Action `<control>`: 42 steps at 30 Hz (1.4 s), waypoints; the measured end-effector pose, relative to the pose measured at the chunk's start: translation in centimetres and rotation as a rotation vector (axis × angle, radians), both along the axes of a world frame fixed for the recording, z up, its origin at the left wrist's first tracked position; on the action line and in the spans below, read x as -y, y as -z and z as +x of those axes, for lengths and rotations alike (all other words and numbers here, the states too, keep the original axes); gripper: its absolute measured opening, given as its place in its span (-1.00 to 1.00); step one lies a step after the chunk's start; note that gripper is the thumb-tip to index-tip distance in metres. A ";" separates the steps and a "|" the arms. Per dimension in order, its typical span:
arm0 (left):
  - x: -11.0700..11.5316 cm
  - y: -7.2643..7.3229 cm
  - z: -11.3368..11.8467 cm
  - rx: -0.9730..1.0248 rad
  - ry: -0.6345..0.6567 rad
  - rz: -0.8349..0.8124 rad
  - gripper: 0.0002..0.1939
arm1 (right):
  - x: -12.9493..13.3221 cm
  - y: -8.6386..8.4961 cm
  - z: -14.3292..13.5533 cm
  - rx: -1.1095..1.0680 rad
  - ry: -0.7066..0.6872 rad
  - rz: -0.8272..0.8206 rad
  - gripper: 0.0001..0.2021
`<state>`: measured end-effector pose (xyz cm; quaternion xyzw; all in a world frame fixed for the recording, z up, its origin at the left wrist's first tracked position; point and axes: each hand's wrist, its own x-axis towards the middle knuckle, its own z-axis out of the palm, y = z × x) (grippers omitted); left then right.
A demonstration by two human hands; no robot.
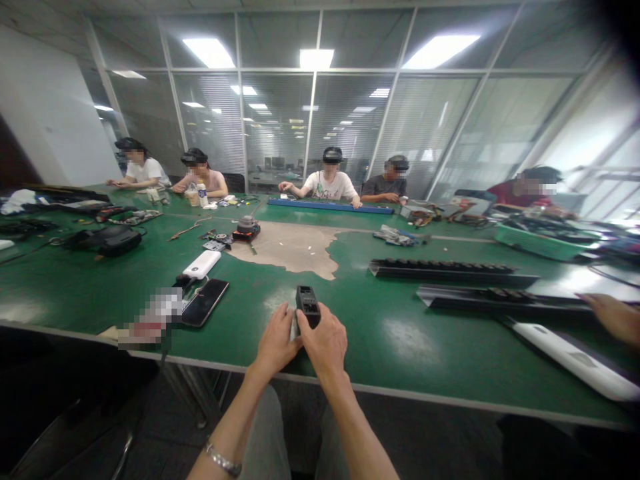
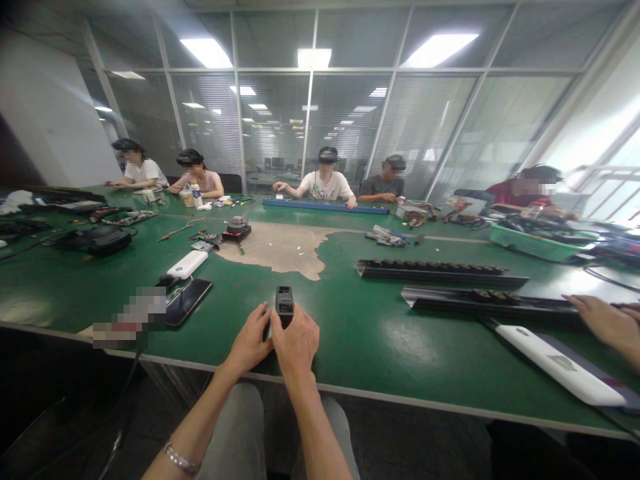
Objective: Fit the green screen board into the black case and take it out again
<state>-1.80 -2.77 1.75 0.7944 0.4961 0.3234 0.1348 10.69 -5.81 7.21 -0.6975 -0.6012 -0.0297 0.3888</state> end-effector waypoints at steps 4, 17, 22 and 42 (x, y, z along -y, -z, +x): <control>0.0 0.3 -0.1 0.008 -0.013 0.026 -0.35 | -0.3 -1.1 0.6 -0.038 -0.008 0.048 -0.60; 0.5 -0.7 0.1 -0.021 -0.028 -0.011 -0.40 | -0.2 0.0 5.7 -0.053 0.128 0.108 -0.50; 0.6 -0.9 0.1 -0.038 -0.024 -0.019 -0.40 | -0.3 1.9 7.3 -0.025 0.201 0.025 -0.48; 0.5 -1.1 0.3 -0.040 -0.014 -0.043 -0.41 | -0.4 4.9 8.2 0.042 0.220 -0.073 -0.34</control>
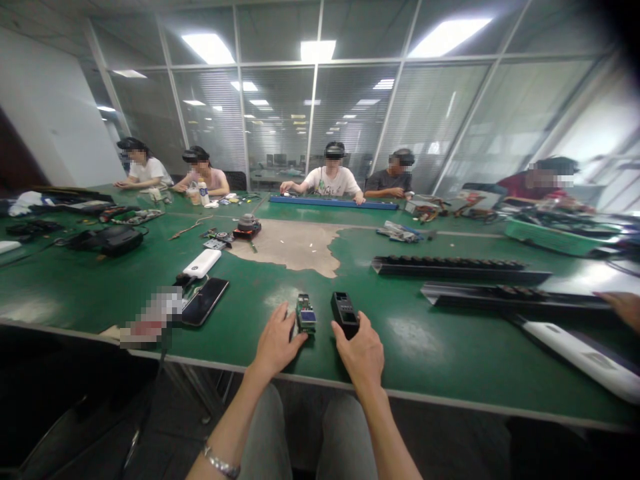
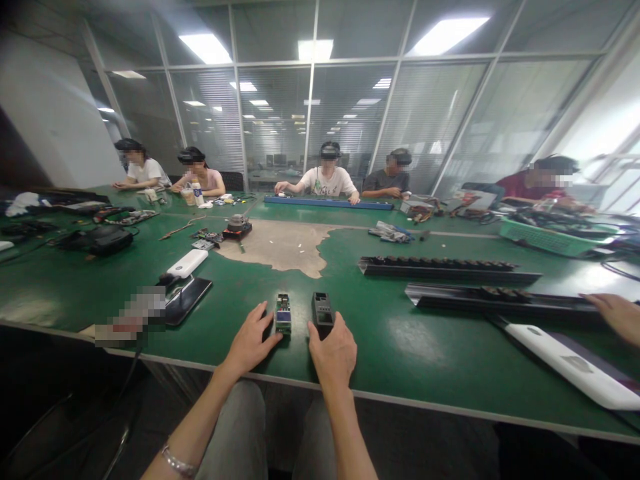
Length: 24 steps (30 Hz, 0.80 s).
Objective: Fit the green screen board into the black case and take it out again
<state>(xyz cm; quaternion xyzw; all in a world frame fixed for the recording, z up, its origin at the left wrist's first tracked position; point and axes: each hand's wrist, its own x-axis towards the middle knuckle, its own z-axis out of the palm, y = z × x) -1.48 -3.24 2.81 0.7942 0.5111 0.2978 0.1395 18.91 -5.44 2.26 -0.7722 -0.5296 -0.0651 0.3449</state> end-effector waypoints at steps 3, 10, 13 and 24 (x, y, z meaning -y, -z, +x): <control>-0.2 0.0 0.0 0.001 -0.001 -0.001 -0.41 | 0.0 0.4 0.1 0.015 -0.007 0.018 -0.21; -0.7 -0.3 -0.4 0.013 0.045 -0.042 -0.49 | 0.2 0.1 0.1 -0.059 -0.026 0.037 -0.26; -0.6 -0.3 -0.5 0.068 0.033 -0.029 -0.53 | 0.3 -0.1 0.0 -0.073 -0.020 0.040 -0.28; -0.1 0.3 -0.6 0.089 0.027 0.014 -0.56 | 0.3 -1.7 -0.7 -0.119 -0.039 0.029 -0.48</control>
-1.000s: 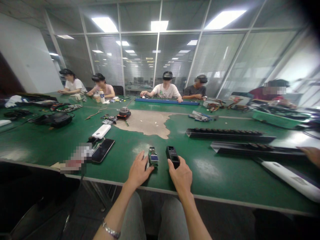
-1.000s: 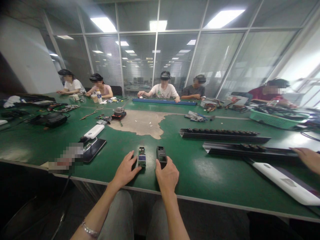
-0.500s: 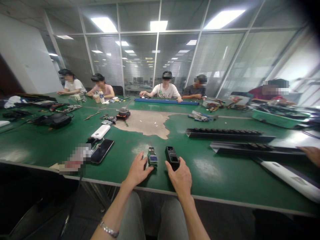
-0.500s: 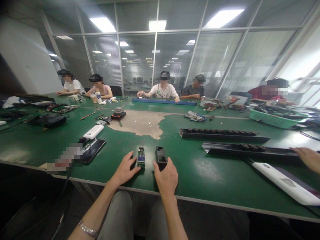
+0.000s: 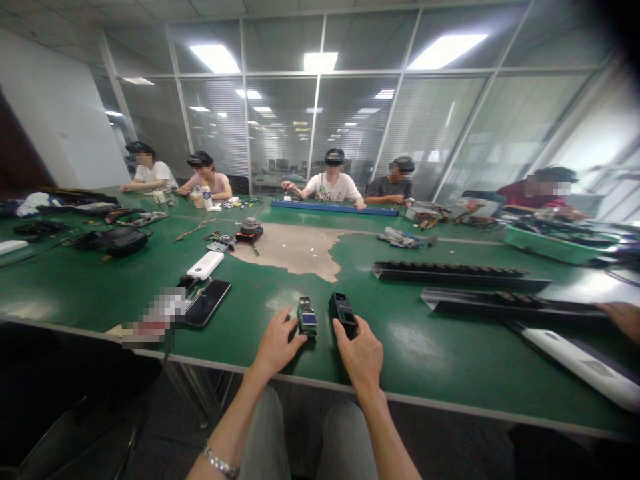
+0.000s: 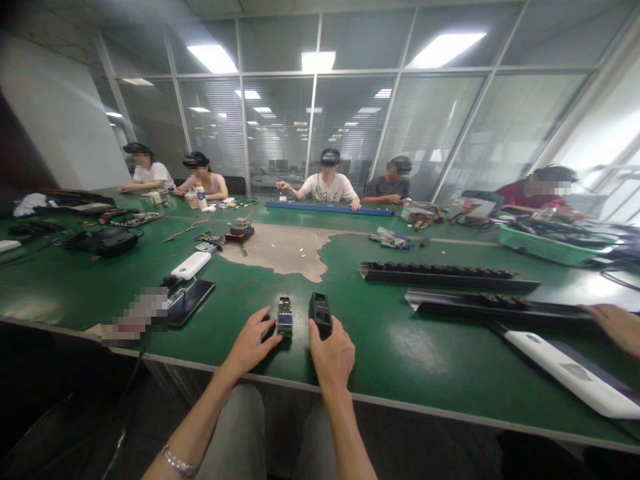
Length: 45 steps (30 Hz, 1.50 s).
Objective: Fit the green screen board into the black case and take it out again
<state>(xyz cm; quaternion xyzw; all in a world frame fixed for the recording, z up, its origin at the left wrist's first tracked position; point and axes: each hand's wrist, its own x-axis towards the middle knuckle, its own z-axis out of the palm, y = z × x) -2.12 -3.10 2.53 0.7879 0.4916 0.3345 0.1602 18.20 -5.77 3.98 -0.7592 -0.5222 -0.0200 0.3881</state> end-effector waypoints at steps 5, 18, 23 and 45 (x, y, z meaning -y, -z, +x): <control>0.1 0.1 0.0 0.012 -0.002 0.009 -0.60 | 0.5 -2.7 -1.8 -0.161 -0.104 0.132 -0.48; 0.2 0.5 -0.1 0.017 -0.005 0.066 -0.63 | 0.2 -3.5 -6.3 0.021 -0.169 0.077 -0.56; 0.3 0.3 -0.1 0.022 0.012 0.061 -0.65 | 0.0 -3.6 -6.8 0.096 -0.138 -0.003 -0.58; 0.0 0.6 0.1 -0.057 -0.012 0.058 -0.40 | 1.0 -0.4 -7.6 0.152 -0.151 -0.112 -0.58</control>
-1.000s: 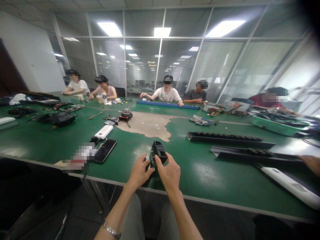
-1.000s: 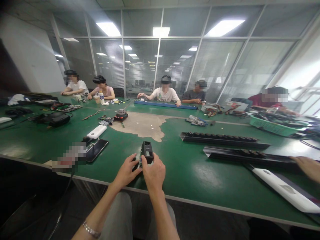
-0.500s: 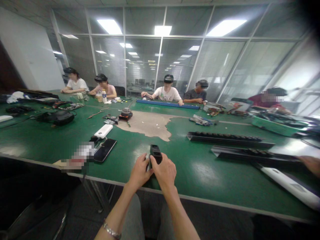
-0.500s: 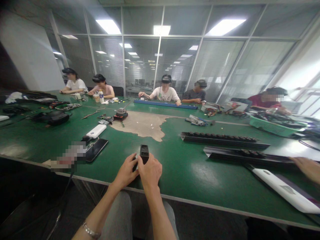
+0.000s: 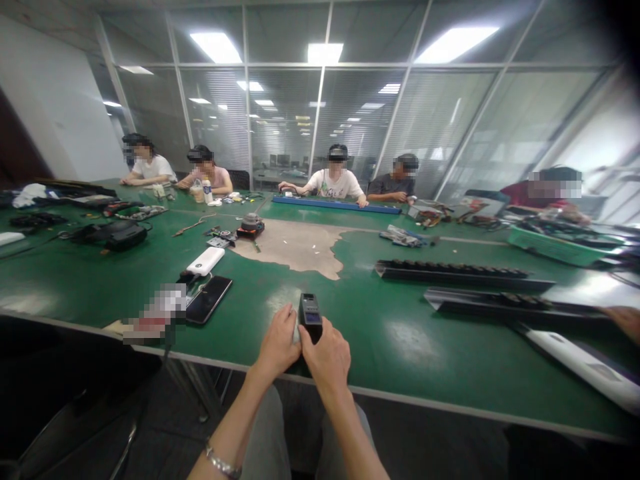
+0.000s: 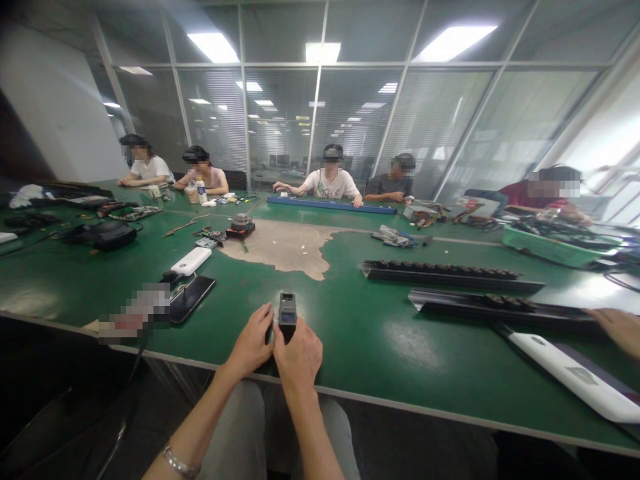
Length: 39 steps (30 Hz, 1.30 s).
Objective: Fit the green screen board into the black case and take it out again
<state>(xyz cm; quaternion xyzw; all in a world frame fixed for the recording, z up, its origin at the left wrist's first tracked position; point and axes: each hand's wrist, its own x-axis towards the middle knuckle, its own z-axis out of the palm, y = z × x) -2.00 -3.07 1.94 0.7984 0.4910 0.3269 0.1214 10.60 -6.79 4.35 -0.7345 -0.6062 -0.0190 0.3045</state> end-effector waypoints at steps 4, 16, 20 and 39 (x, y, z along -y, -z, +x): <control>0.3 -0.4 0.2 -0.032 -0.012 -0.012 -0.45 | -0.2 0.5 0.2 -0.038 0.003 0.028 -0.43; 0.6 -1.0 0.3 -0.059 -0.007 -0.020 -0.46 | -0.7 -0.3 0.1 -0.074 -0.028 0.072 -0.66; 0.6 -0.9 0.3 -0.062 -0.005 -0.010 -0.53 | -0.8 -1.2 0.1 -0.089 -0.038 0.121 -0.68; 0.7 -0.9 0.5 -0.077 -0.019 -0.021 -0.45 | -0.8 -4.0 4.0 -0.096 0.022 0.256 -0.55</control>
